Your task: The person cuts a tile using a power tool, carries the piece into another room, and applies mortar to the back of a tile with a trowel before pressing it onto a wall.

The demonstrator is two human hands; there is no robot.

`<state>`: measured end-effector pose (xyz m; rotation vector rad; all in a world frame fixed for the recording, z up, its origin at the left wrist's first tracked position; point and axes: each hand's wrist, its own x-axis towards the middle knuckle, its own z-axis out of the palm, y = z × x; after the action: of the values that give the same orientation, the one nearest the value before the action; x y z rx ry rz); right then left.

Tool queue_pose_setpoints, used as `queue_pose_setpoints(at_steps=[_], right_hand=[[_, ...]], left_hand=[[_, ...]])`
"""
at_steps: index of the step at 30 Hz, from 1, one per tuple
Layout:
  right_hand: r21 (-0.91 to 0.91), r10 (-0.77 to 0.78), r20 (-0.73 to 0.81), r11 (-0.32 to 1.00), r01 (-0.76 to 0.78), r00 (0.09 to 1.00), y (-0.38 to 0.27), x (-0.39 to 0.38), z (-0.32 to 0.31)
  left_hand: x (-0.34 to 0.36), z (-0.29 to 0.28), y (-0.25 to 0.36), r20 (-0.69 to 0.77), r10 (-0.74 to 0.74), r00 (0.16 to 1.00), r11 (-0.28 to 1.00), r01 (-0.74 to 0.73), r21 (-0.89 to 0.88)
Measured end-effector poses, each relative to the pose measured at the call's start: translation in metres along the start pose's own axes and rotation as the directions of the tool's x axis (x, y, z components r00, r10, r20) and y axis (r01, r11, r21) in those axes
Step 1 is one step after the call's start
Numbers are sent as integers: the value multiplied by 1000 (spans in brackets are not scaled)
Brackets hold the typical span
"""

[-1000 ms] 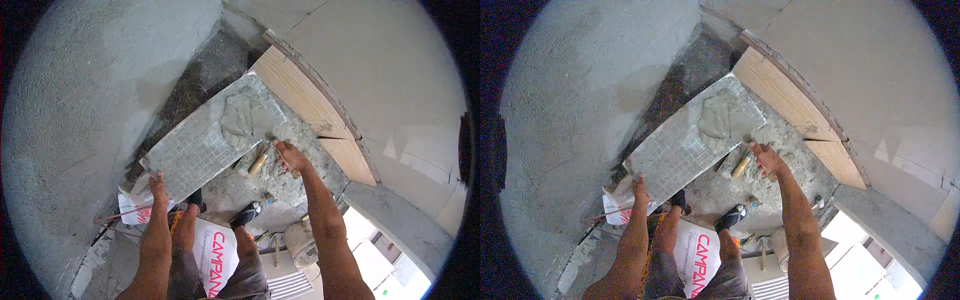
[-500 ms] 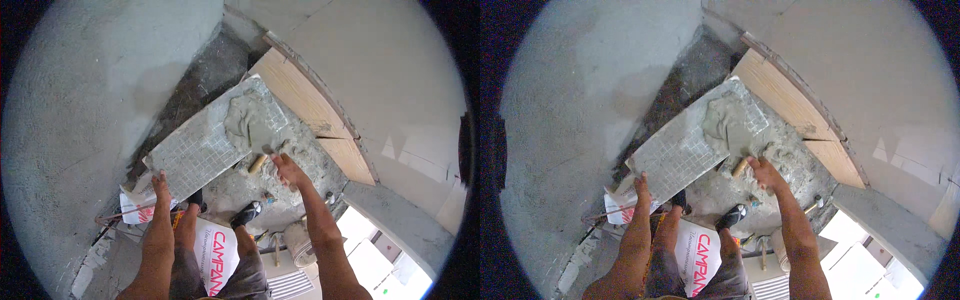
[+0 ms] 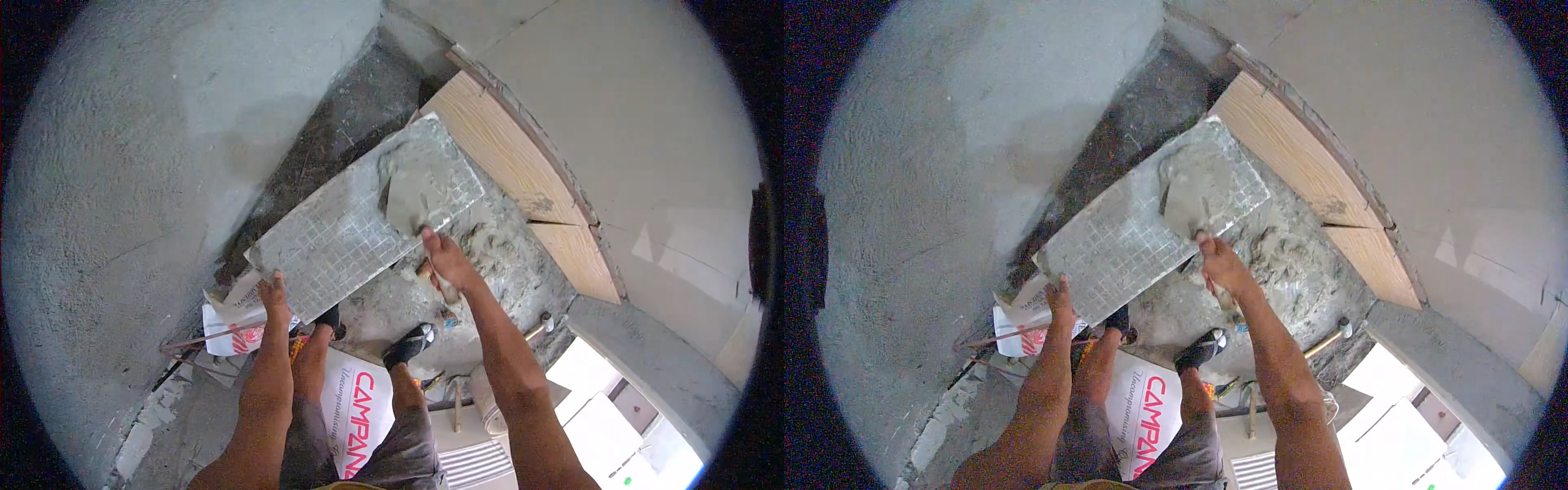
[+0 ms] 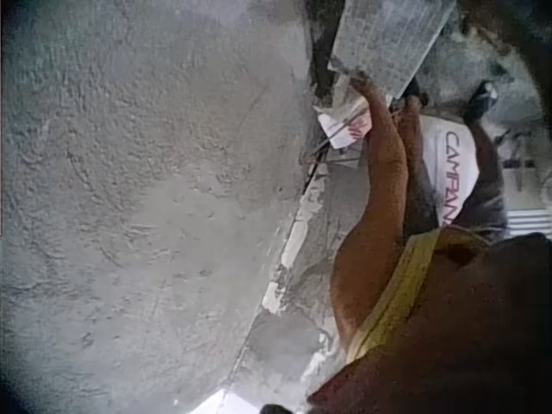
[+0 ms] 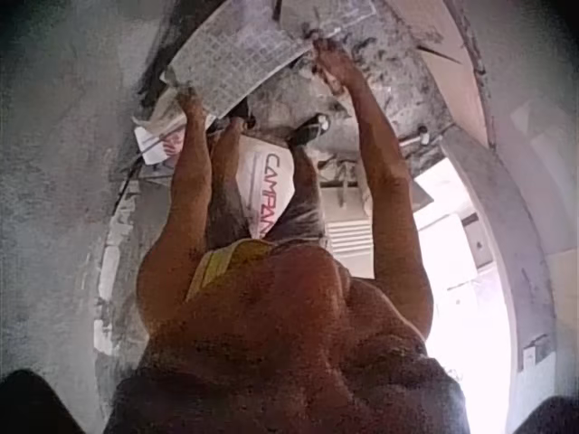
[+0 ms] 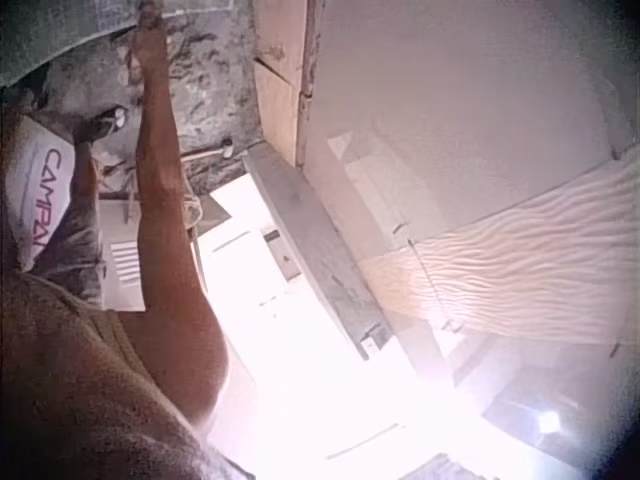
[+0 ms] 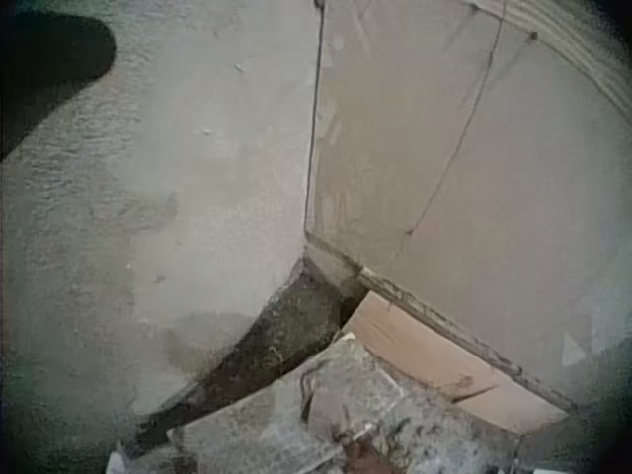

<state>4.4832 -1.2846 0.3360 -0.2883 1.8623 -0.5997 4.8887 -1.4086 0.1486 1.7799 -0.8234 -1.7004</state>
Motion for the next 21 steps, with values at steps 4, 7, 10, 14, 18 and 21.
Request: queue_pose_setpoints(at_steps=[4,7,10,14,18,21], right_hand=[[-37,47,-42,998,-48,998,16,-51,-4],[327,204,-217,937,-125,955,48,-61,23],[550,236,-123,825,-132,964,86,-44,97],[591,211,-127,801,-97,969,53,-41,155],[307,113,-77,948,-85,991,79,-55,112],[139,-67,-96,987,80,993,88,-56,81]], left_hand=[[-2,-2,-7,-9,-13,1000,999,13,41],[-2,11,-5,-9,-73,997,997,73,28],[2,4,-12,12,-46,999,998,45,42],[5,0,-14,68,-58,996,997,60,-38],[-8,15,6,25,-96,995,995,96,-9],[-9,6,19,-17,-41,999,998,41,51]])
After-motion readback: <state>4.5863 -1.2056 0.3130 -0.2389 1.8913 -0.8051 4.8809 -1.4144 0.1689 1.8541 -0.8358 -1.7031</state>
